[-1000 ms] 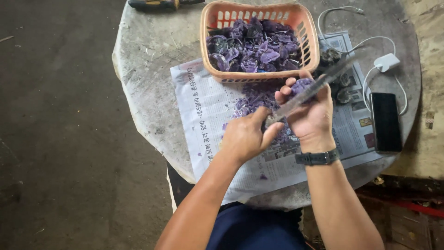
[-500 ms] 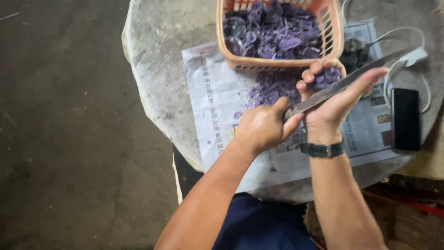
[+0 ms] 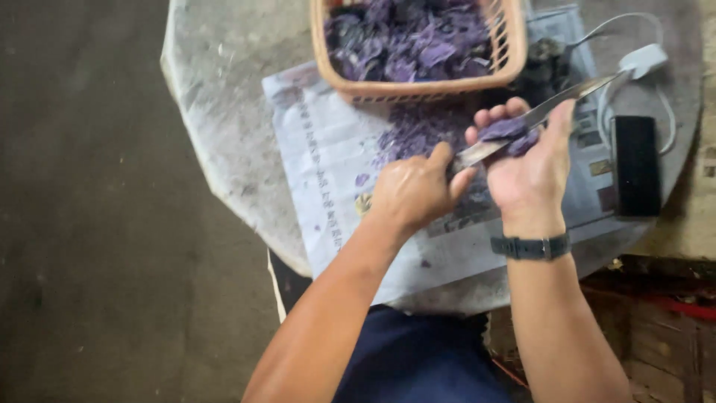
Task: Using a knife to scrape and smooth the edges of small purple wax discs over a newspaper.
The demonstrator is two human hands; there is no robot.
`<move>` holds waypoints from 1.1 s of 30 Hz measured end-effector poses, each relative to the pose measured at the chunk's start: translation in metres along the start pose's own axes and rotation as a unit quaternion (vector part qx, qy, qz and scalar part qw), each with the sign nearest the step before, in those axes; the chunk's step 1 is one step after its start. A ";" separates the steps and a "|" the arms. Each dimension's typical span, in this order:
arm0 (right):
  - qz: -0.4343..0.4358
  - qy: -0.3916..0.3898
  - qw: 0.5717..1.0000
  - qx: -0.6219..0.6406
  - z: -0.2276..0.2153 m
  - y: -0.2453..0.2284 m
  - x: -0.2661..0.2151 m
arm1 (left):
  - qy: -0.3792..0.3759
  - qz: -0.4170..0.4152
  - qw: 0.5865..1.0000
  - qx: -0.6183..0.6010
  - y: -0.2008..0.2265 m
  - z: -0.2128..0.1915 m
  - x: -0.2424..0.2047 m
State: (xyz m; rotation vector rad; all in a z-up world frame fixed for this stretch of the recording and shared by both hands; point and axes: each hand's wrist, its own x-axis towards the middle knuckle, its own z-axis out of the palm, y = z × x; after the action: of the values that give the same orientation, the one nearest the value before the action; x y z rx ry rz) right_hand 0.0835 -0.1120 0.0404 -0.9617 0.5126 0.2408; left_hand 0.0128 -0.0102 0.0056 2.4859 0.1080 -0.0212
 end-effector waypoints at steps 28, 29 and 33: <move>0.016 -0.146 0.989 0.035 -0.017 0.010 0.005 | 0.120 0.059 0.991 0.011 -0.008 -0.008 -0.025; 0.005 -0.137 0.990 0.036 -0.017 0.011 0.004 | 0.101 0.041 0.994 -0.002 -0.007 -0.010 -0.024; 0.005 -0.120 0.993 0.018 -0.006 0.007 -0.011 | 0.064 0.012 0.997 -0.042 -0.013 -0.012 -0.019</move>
State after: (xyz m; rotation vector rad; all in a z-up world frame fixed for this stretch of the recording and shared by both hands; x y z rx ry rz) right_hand 0.0695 -0.1127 0.0383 -0.8808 0.2996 0.3512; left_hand -0.0073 0.0058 0.0079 2.4042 0.1298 0.1492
